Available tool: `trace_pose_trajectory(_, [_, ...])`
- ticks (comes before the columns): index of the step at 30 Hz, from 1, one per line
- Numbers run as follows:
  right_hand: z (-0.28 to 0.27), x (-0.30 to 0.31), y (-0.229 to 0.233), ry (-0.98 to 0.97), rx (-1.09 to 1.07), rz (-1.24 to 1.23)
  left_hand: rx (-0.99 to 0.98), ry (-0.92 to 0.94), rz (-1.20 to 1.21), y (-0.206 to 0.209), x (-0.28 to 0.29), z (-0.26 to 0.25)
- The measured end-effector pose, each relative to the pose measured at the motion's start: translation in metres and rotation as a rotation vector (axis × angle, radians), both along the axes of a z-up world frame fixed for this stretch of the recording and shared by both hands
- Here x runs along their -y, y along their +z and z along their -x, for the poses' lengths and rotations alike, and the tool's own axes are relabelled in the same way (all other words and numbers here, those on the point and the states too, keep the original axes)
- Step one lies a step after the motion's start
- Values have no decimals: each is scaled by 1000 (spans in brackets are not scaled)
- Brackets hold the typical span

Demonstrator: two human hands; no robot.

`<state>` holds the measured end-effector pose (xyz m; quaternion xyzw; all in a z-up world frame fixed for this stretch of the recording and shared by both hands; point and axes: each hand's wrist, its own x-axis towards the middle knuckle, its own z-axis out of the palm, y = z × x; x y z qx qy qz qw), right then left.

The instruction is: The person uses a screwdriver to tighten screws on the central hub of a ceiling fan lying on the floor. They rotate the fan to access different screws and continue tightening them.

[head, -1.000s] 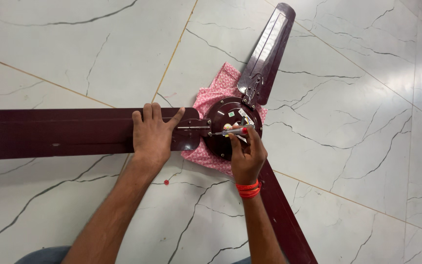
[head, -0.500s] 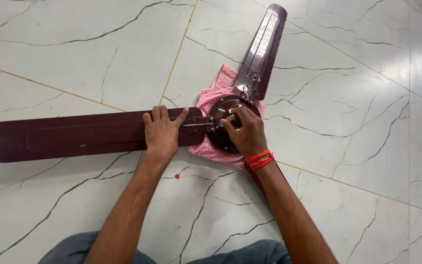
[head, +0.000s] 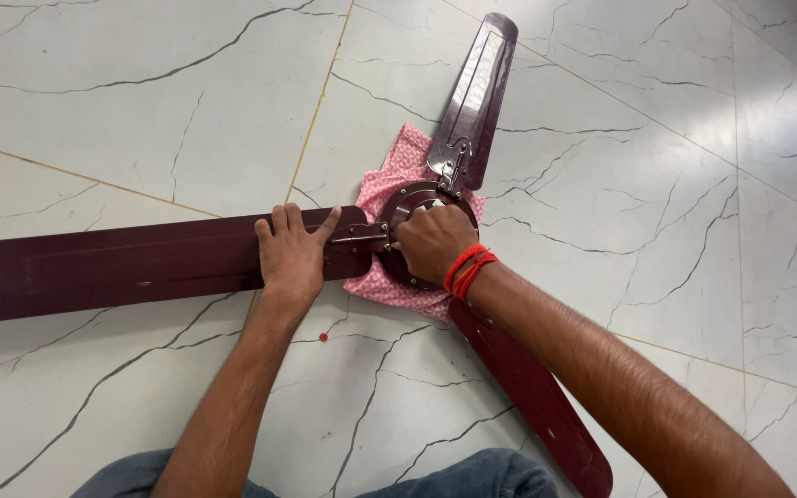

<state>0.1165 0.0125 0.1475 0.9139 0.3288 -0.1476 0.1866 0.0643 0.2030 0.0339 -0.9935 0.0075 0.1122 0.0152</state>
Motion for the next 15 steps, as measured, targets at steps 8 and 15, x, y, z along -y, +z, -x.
trace_pose_trajectory(8, [14, -6, -13, -114, 6, 48, 9, 0, 5, 0, 0, 3])
trace_pose_trajectory(15, [0, 7, -40, 169, -40, 189, -20, 5, 28, 0, 0, -1])
